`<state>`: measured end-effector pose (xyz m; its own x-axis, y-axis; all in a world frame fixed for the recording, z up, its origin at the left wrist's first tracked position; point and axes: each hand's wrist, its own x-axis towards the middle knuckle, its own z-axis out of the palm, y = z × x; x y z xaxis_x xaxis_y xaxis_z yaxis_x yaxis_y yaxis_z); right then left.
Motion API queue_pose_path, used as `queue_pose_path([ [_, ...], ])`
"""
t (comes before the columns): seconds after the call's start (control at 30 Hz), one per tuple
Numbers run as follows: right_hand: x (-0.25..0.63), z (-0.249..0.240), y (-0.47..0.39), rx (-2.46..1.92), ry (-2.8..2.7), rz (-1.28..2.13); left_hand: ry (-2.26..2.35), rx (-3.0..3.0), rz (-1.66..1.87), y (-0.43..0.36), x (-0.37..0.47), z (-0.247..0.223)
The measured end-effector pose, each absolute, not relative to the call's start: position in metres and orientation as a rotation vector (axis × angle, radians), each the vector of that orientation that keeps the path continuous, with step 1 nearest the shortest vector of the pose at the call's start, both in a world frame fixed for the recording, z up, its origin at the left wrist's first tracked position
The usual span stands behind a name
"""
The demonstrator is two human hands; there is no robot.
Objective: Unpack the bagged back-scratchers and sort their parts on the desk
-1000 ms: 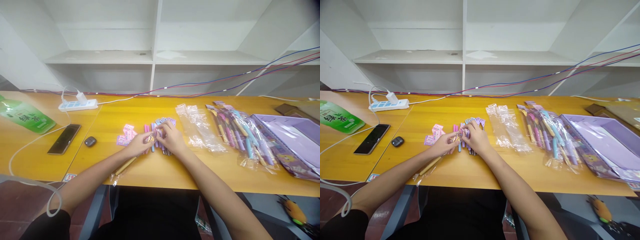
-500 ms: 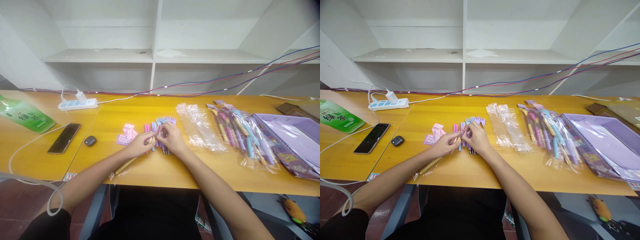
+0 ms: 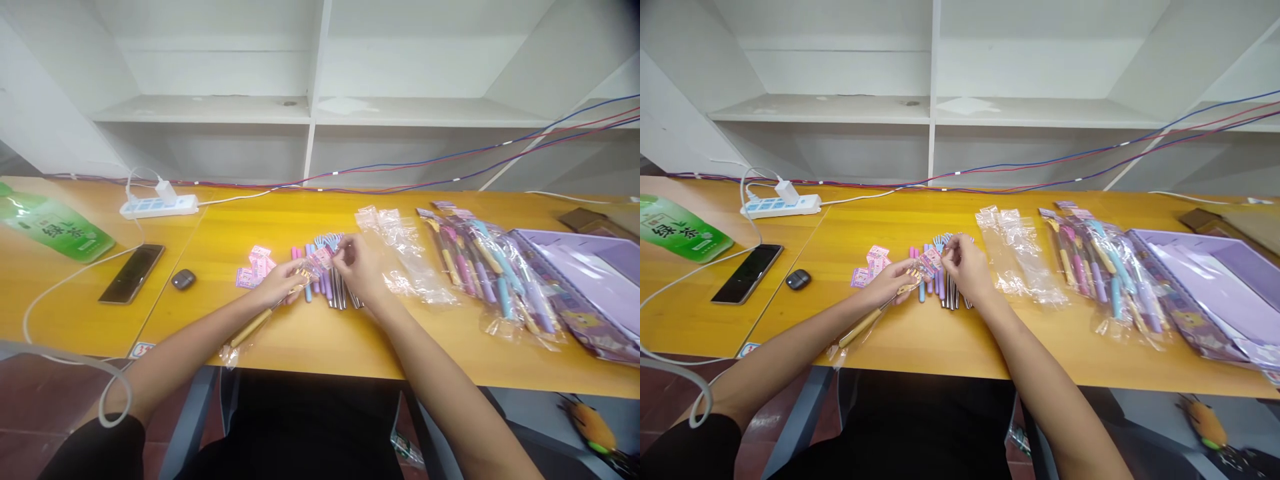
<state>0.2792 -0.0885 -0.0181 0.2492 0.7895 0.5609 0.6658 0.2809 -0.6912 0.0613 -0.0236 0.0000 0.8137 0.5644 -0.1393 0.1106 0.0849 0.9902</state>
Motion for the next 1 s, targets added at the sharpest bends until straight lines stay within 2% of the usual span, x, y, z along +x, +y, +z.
queue_pose_path([
  [0.3,0.284,-0.014,-0.089,-1.389,-1.466,0.096,0.601,1.408,0.396,-0.022,0.062,0.000],
  [0.5,0.287,-0.005,-0.092,-1.331,-1.395,0.271,0.609,1.418,0.390,-0.022,0.062,0.003],
  [0.73,0.290,0.006,-0.100,-1.273,-1.673,0.078,0.604,1.440,0.402,-0.022,0.062,0.003],
  [1.0,0.278,-0.014,-0.093,-1.267,-1.727,0.023,0.599,1.453,0.397,-0.023,0.062,0.001],
])
